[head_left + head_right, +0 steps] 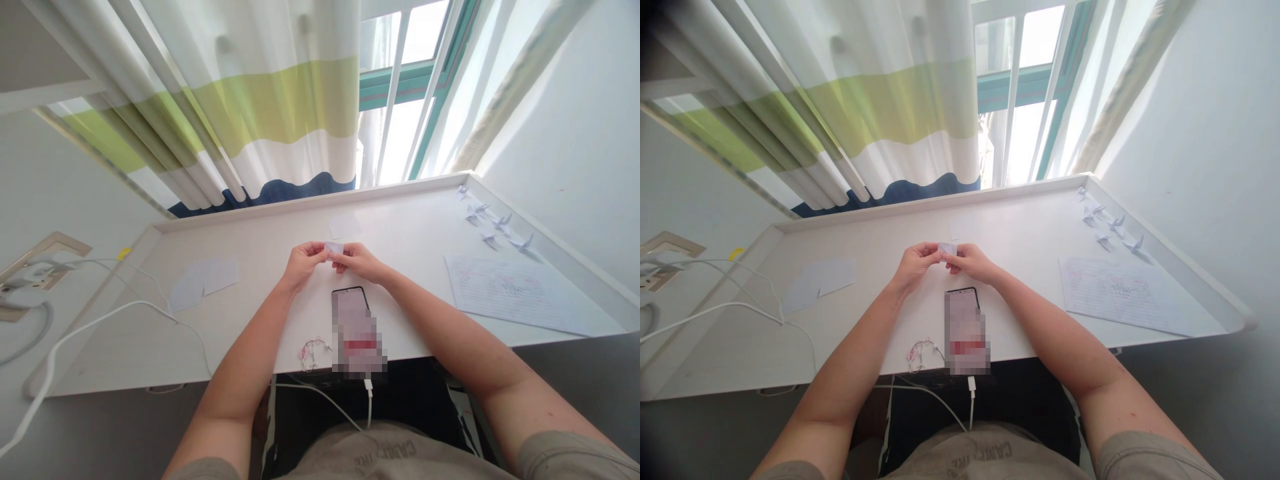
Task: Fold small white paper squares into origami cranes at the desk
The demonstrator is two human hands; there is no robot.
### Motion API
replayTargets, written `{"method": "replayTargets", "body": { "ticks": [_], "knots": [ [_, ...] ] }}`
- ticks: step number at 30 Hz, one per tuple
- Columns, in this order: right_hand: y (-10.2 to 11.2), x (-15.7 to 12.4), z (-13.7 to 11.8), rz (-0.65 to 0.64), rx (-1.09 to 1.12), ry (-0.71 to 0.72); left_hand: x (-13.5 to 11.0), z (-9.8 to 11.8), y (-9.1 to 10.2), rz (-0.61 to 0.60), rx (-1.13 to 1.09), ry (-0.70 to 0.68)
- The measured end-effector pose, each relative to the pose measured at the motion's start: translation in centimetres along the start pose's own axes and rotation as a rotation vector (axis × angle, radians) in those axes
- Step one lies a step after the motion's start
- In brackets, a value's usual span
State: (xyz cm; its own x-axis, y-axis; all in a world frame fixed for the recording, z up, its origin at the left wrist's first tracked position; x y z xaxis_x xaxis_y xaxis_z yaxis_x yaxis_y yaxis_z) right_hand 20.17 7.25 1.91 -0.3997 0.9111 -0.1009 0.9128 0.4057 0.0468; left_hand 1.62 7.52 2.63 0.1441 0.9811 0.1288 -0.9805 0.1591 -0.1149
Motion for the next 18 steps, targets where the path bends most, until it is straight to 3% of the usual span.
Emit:
{"method": "replayTargets", "body": {
  "ticks": [10,18],
  "knots": [
    [0.18,0.13,0.14,-0.042,0.023,0.025,0.14,-0.01,0.22,0.024,-0.007,0.008],
    [0.20,0.04,-0.06,-0.070,0.118,-0.056,0.11,0.17,0.25,-0.018,-0.029,0.014]
  ]
}}
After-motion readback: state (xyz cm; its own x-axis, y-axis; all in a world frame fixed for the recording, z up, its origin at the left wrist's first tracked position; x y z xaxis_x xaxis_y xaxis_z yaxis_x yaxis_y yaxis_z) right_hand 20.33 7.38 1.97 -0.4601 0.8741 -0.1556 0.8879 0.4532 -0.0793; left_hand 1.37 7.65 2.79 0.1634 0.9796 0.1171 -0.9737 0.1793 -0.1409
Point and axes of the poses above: each hand's wrist, its own x-axis towards the middle knuckle, its own y-axis out of the back of the hand, z = x × y, the point moved 1 cm from there along x, towards the middle knuckle, and after that the axes turned 7 degrees about -y, right-handed, at the moved point
